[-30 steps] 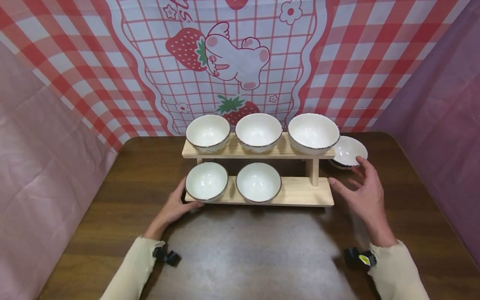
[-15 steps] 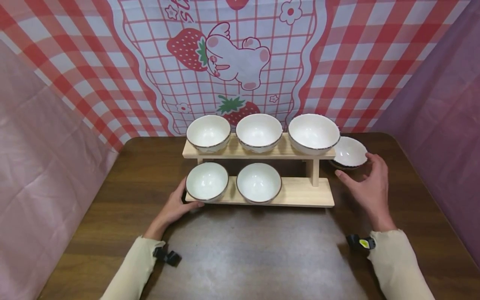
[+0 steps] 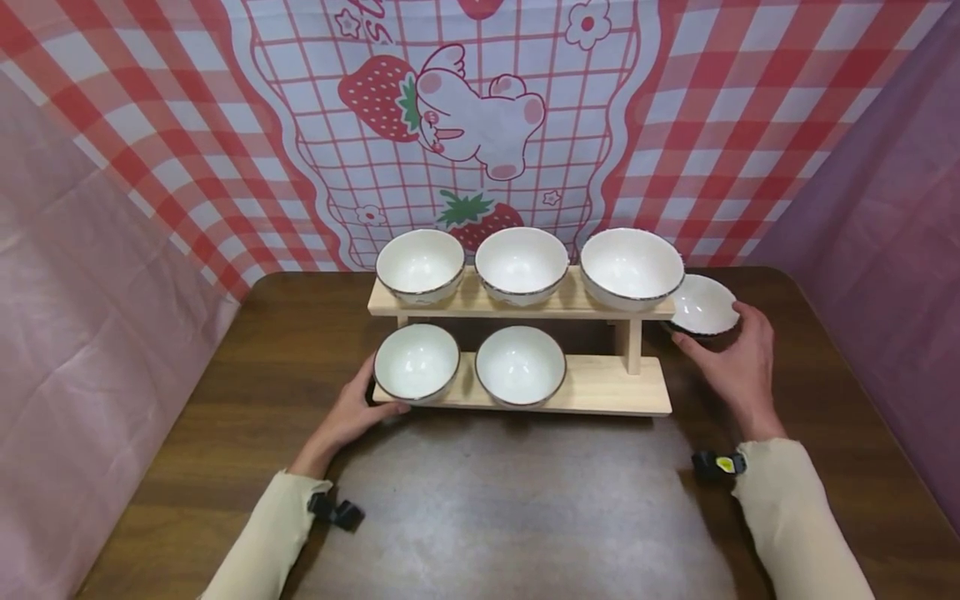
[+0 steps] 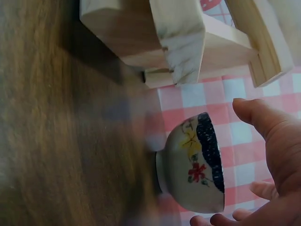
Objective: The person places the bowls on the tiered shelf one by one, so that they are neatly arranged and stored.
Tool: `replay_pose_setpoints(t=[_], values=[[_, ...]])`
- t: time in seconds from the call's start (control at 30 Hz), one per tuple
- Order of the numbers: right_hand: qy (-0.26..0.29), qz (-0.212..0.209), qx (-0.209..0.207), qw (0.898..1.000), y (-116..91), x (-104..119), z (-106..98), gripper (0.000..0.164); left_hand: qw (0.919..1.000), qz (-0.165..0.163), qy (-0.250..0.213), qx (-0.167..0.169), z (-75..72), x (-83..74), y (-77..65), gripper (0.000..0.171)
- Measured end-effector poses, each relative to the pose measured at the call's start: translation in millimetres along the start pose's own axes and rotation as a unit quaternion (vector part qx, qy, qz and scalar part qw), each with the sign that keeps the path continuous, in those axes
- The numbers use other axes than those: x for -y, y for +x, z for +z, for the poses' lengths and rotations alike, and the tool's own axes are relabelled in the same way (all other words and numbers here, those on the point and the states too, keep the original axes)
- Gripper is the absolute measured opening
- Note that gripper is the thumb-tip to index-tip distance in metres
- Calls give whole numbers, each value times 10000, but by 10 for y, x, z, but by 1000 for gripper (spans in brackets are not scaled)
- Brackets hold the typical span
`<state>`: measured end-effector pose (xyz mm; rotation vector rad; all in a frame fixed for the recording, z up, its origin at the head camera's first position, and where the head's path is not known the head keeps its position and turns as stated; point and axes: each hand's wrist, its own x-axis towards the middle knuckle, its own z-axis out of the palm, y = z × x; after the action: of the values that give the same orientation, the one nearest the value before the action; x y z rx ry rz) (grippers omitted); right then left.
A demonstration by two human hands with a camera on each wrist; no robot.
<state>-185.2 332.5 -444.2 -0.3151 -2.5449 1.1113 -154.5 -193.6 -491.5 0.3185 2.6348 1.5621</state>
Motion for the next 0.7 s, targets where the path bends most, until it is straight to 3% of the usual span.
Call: replay_pose_setpoints(t=[0.3, 0.7], values=[[32, 95, 310, 9995, 141, -67, 41, 93, 9999, -128, 48, -9, 3, -7, 10, 100], [12, 157, 373, 9992, 285, -198, 146, 94, 9999, -146, 60, 9, -5, -1, 5, 99]])
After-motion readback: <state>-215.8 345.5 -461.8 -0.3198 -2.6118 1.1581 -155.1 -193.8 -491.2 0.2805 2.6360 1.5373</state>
